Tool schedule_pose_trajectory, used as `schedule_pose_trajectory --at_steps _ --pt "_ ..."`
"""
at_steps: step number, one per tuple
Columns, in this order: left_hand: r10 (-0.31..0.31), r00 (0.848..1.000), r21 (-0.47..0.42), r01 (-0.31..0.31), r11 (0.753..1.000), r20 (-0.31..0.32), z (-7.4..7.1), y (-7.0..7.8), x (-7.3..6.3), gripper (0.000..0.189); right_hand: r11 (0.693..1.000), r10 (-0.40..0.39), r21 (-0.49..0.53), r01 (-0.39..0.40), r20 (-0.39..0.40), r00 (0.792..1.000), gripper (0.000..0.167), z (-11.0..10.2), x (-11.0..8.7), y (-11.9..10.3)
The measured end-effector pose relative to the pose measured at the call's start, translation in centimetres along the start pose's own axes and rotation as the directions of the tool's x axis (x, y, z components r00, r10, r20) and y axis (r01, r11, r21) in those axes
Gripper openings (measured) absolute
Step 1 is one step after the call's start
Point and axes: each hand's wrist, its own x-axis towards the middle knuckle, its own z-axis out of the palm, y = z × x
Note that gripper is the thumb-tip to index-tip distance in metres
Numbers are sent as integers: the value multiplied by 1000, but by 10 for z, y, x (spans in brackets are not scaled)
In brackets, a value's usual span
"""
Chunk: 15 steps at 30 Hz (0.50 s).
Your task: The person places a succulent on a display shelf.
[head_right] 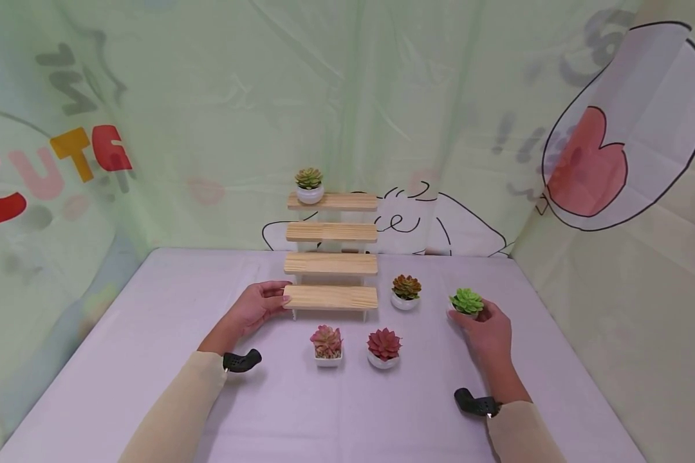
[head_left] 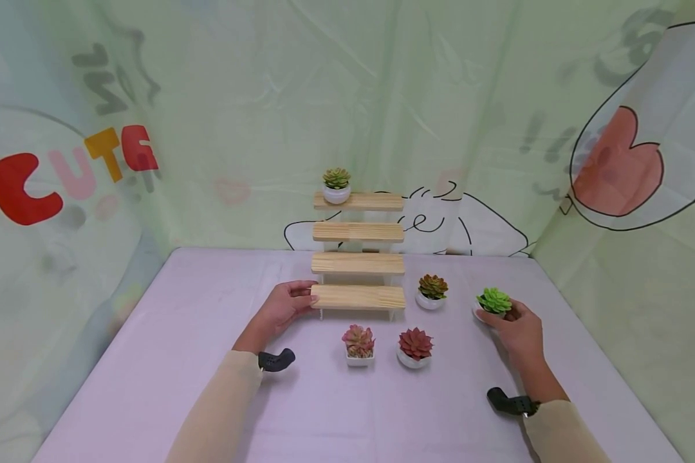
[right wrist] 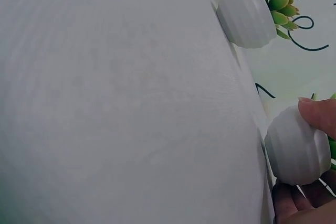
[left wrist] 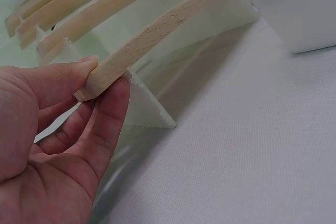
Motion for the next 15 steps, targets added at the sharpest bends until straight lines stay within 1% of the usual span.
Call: schedule_pose_trajectory --at_steps 7,11,15 --pt "-13 1000 9 13 1000 -3 0 2 -1 47 999 -5 -38 6 9 1000 97 -5 -7 -3" --pt "-4 1000 2 4 1000 8 0 2 -1 48 998 -17 -64 19 20 1000 98 -7 -11 -4" --pt "-3 1000 -5 3 1000 11 0 2 -1 48 999 -28 -42 30 39 999 99 -7 -16 -6"
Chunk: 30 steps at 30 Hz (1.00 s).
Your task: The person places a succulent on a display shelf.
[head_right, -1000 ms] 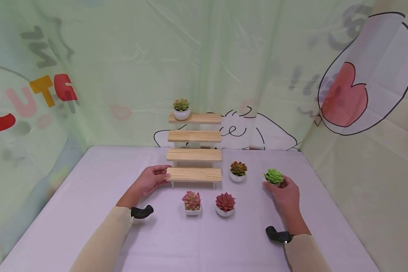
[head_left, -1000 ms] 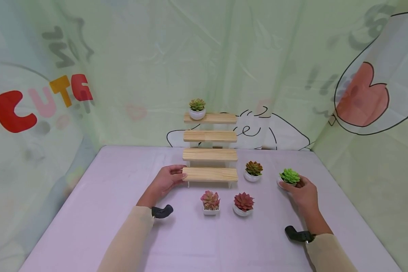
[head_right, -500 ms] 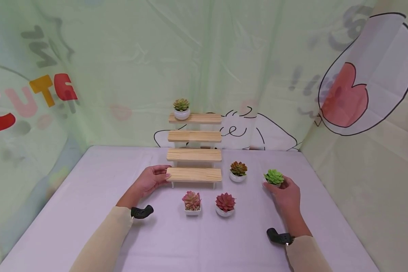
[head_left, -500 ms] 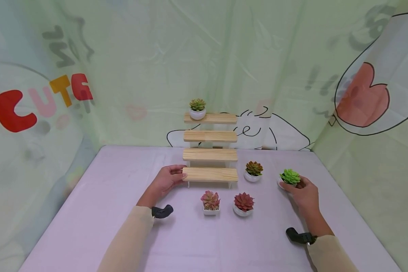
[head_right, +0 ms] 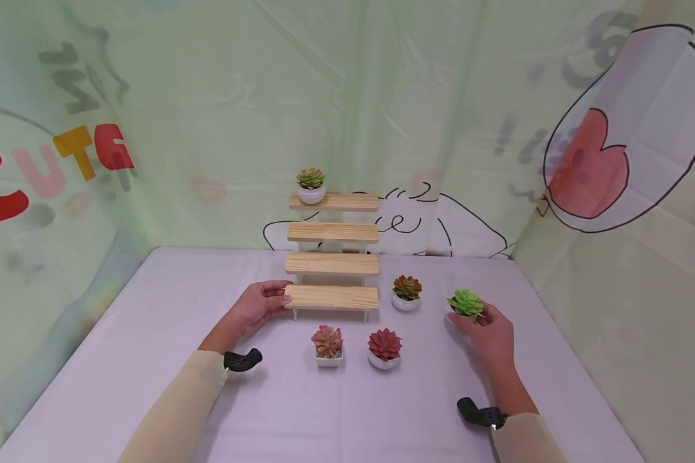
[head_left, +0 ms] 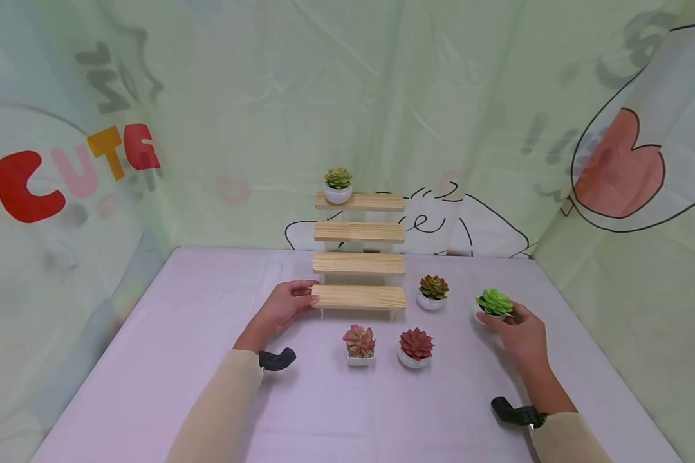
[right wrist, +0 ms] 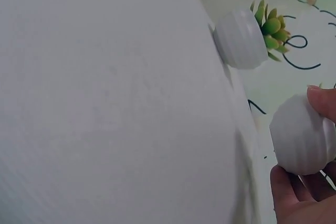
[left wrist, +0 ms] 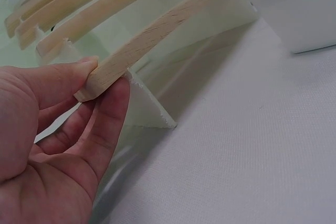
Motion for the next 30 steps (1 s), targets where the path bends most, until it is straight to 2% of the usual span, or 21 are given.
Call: schedule_pose_trajectory --at_steps 10,19,25,30 --pt "17 1000 -5 -17 1000 5 1 0 -1 47 993 -49 107 46 27 998 96 4 -21 -20" --pt "22 1000 -8 -22 1000 5 1 -1 -1 46 988 -100 128 91 62 993 93 11 -37 -43" --pt "16 1000 2 -16 1000 -6 0 -2 1 47 979 -182 114 171 89 979 89 15 -45 -61" --pt "54 998 12 -54 998 12 0 -2 -1 47 963 -237 152 222 91 967 86 21 -50 -76"
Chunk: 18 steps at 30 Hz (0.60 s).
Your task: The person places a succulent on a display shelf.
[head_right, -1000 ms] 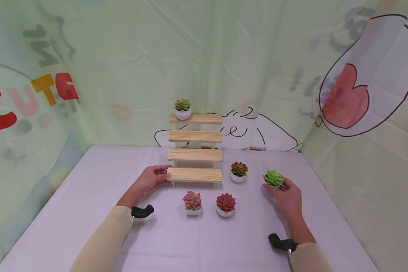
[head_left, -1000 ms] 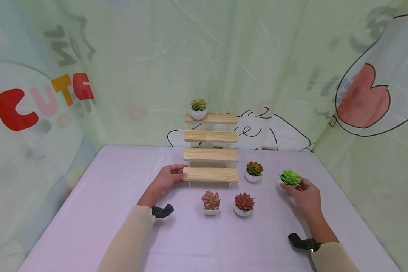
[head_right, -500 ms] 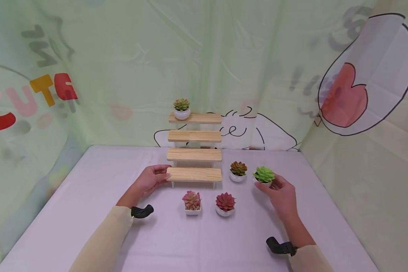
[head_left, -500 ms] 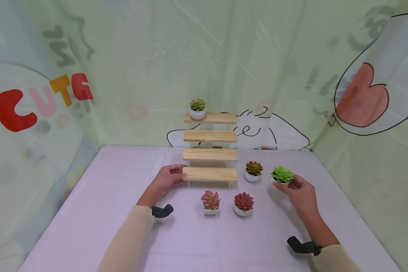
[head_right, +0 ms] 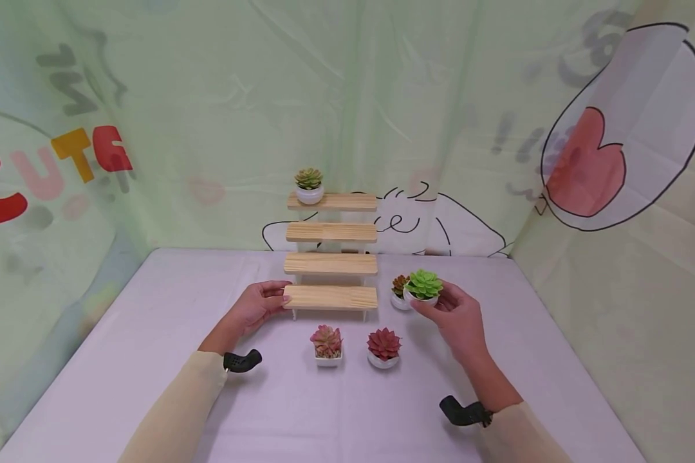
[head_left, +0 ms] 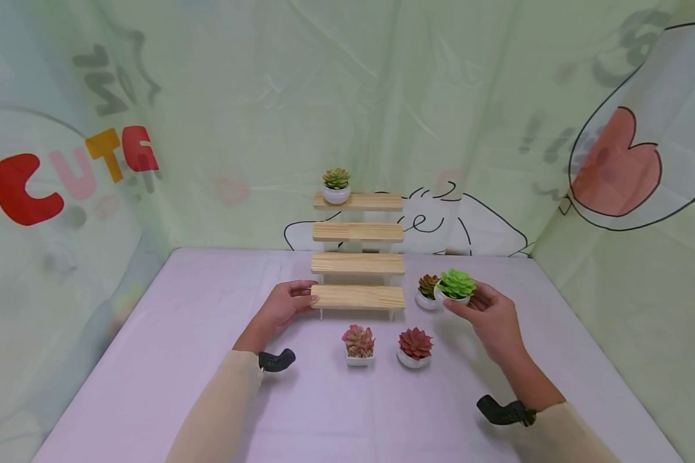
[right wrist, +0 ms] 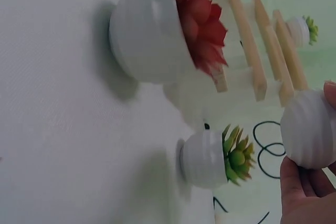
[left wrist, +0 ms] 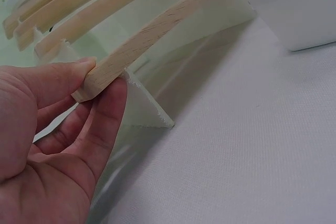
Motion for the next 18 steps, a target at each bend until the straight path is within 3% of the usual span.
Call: schedule_pose_trajectory --at_steps 3,18 --pt "17 1000 -2 -17 1000 7 1 0 0 47 1000 -27 9 27 10 1000 84 6 1 -8" --pt "-16 1000 7 16 1000 -11 1 2 -1 48 991 -116 73 111 76 990 77 31 12 -46"
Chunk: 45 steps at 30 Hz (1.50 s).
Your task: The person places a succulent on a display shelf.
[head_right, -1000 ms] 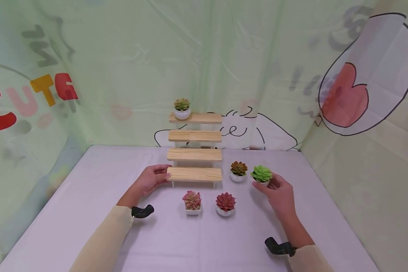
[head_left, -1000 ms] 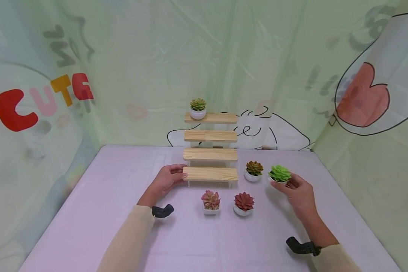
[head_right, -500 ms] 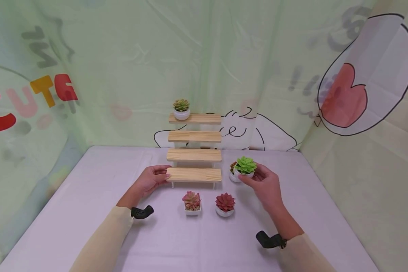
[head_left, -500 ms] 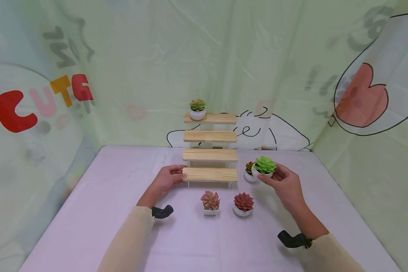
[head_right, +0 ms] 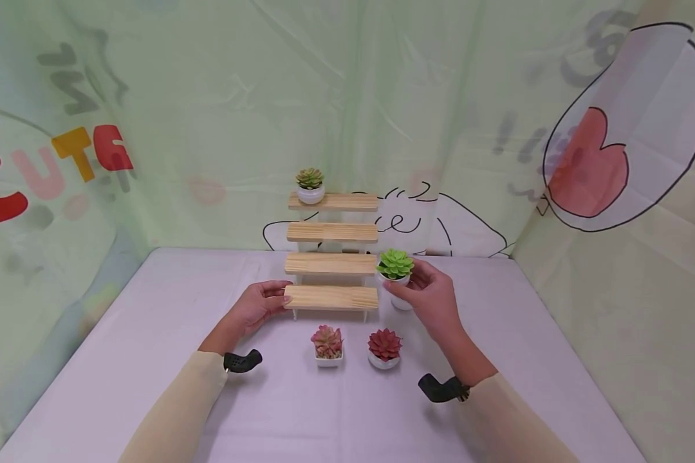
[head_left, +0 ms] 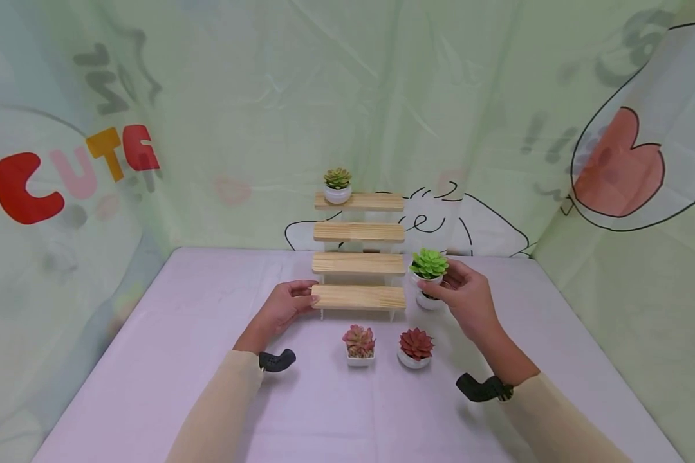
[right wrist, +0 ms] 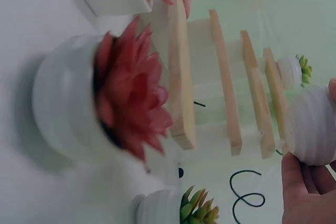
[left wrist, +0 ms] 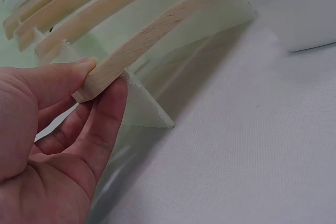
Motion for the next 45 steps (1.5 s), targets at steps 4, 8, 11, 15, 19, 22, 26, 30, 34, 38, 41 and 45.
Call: schedule_pose_trajectory --at_steps 4,8,11,15,19,22,26,30,34,38,41,45 --pt "-6 1000 3 6 1000 -2 0 0 0 47 999 -30 21 29 30 999 74 5 7 -8" --pt "-5 1000 0 5 1000 -1 0 -1 1 47 998 -50 34 48 44 998 75 10 14 -15" --pt "0 1000 -6 0 1000 -1 -1 -3 2 47 998 -58 37 57 39 998 75 13 19 -21" --pt "-7 1000 -11 7 1000 -8 -2 -4 3 47 995 -83 60 82 23 996 73 17 29 -28" --pt "-17 1000 -12 17 1000 -11 -1 -4 3 47 991 -111 72 110 3 994 72 22 40 -32" --pt "-8 1000 -15 8 1000 -6 0 -5 4 47 992 -123 39 123 -2 992 71 24 47 -35" --pt "-3 1000 -17 3 1000 -9 0 -5 4 46 991 -132 28 132 12 991 71 28 57 -42" --pt "-9 1000 -15 9 1000 -13 -1 -5 3 47 990 -132 55 131 21 991 71 32 70 -47" --pt "-2 1000 -9 2 1000 -9 -2 -5 3 47 990 -128 68 126 17 992 69 37 85 -50" --pt "1 1000 -15 -1 1000 6 -3 -5 3 47 991 -122 59 121 -1 993 66 41 97 -55" --pt "-1 1000 -19 1 1000 13 -2 -5 2 47 991 -110 76 110 -2 994 66 42 106 -59" --pt "1 1000 -12 0 1000 7 -1 -2 1 47 991 -105 89 104 4 994 68 44 116 -64"
